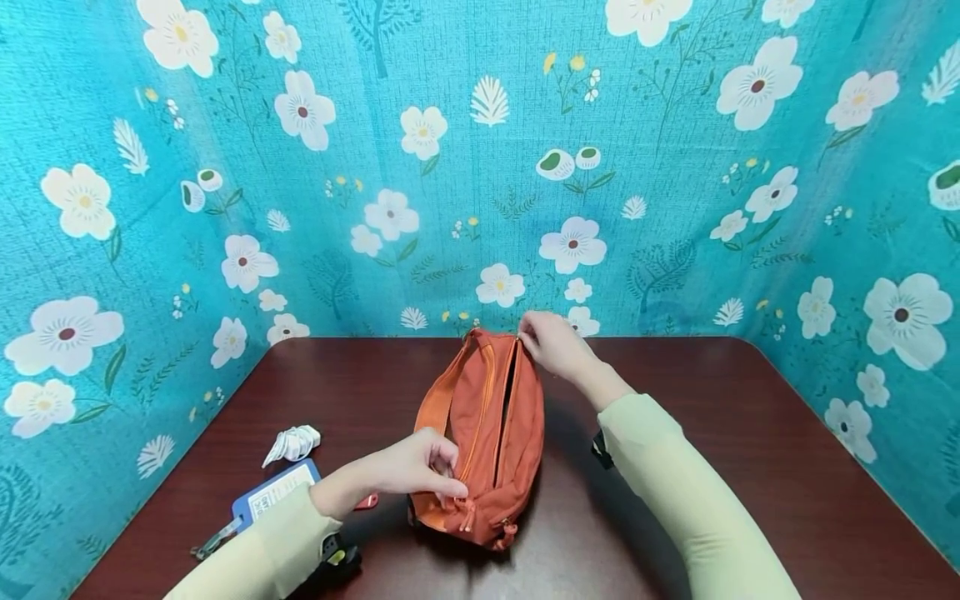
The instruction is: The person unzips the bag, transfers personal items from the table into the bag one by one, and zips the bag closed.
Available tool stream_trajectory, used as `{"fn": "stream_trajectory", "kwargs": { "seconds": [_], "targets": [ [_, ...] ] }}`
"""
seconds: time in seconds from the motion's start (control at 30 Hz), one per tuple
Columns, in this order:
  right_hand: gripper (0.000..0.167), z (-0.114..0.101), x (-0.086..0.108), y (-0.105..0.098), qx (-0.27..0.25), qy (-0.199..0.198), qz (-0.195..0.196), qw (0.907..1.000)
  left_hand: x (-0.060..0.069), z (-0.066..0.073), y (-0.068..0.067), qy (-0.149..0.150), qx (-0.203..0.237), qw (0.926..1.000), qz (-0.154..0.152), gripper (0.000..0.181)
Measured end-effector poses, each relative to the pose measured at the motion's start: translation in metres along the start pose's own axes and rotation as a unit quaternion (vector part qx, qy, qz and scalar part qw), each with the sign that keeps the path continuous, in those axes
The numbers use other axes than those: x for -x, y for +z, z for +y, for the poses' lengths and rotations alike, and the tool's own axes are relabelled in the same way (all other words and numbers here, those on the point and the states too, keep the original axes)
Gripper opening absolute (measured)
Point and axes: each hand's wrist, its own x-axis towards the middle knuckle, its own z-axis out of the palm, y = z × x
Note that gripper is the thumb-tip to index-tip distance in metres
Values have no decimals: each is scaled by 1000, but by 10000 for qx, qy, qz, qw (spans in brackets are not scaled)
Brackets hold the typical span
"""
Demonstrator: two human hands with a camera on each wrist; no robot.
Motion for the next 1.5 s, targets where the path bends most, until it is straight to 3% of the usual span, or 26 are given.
{"fn": "stream_trajectory", "kwargs": {
  "seconds": [0.13,0.57,0.73,0.97,1.23,1.5],
  "targets": [
    [6,-1,-4,3,112,-32,-38,9999,-1,0,-1,-41,-65,9999,-116,30],
    [4,0,-6,-1,-219,72,-104,9997,-7,-1,-11,-92,-251,9996,-20,23],
    [5,3,-4,0,-484,375,-137,9980,-12,0,-25,-159,-365,9981,477,10],
    [5,4,-3,1,-534,421,-104,9976,-33,17,-47,172,-863,9886,1222,11],
    [6,-1,-4,3,-540,391,-136,9977,-66,19,-45,-128,-1379,9781,1557,21],
    [5,-2,-5,5,-473,361,-149,9981,-82,19,-38,-171,-1922,9647,1792,30]
  ]
}}
